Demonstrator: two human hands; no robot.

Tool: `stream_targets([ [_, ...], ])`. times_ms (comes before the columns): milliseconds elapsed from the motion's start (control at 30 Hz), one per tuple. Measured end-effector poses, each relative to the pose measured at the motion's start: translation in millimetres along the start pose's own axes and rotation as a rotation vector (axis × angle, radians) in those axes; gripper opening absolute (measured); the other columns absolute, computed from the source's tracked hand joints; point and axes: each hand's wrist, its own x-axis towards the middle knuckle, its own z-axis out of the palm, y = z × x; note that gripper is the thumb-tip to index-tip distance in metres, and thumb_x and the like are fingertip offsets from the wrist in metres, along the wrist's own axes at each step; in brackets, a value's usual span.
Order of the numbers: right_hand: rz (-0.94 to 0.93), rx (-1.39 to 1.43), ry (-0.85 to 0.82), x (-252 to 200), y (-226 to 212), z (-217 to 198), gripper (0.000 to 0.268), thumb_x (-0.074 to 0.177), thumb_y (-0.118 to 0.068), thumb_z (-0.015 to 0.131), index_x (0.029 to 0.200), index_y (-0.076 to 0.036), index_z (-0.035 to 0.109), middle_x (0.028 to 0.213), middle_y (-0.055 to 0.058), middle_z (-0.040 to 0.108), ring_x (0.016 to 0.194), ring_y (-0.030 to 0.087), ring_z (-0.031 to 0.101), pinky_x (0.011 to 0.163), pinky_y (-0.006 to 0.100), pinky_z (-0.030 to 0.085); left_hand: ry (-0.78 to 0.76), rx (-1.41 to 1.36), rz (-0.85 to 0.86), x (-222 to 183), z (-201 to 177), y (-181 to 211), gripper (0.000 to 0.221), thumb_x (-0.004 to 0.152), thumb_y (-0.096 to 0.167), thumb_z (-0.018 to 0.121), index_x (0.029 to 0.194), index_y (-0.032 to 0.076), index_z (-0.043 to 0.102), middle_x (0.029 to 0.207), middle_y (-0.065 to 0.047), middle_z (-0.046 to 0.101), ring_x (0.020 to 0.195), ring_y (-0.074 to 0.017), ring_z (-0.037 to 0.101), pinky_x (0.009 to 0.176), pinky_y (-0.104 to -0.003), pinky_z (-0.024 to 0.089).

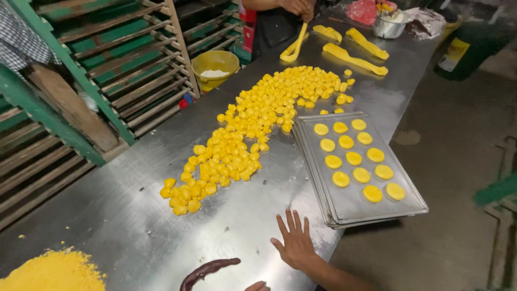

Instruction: Rolling and shaping filled dough pieces and placing them on a tray in a bakery production area.

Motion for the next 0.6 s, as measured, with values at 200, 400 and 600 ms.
stream_targets([
  [200, 0.038, 0.018, -0.211, 10, -13, -32, 0.085, 0.096, -0.053, 0.055, 0.156, -0.003, 0.020, 0.160, 0.033, 0.017, 0.149, 0.051, 0.011, 0.116, 0.066, 0.004, 0.231, 0.109, 0.097, -3, 26, 8, 0.038, 0.092, 0.003, 0.055, 0.128, -0.007, 0.062, 0.112, -0.027, 0.075, 0.107, -0.0303, 0.079, 0.098, -0.035, 0.060],
  [400, 0.022, 0.092, -0.130, 3, -1, -10, 0.077, 0.100, -0.047, 0.054, 0.152, 0.004, 0.032, 0.153, 0.038, 0.025, 0.145, 0.054, 0.016, 0.115, 0.068, 0.007, 0.326, 0.242, 0.005, -54, 101, 145, 0.037, 0.087, -0.004, 0.059, 0.123, -0.009, 0.068, 0.107, -0.025, 0.081, 0.104, -0.0273, 0.080, 0.095, -0.033, 0.058],
  [600, -0.289, 0.536, -0.161, -62, 69, -2, 0.034, 0.089, -0.019, 0.072, 0.114, -0.003, 0.055, 0.143, 0.029, 0.048, 0.144, 0.049, 0.036, 0.117, 0.064, 0.024, 0.274, 0.323, 0.012, -43, 98, 103, 0.035, 0.085, -0.004, 0.063, 0.119, -0.004, 0.072, 0.105, -0.023, 0.082, 0.099, -0.0252, 0.080, 0.093, -0.030, 0.059],
])
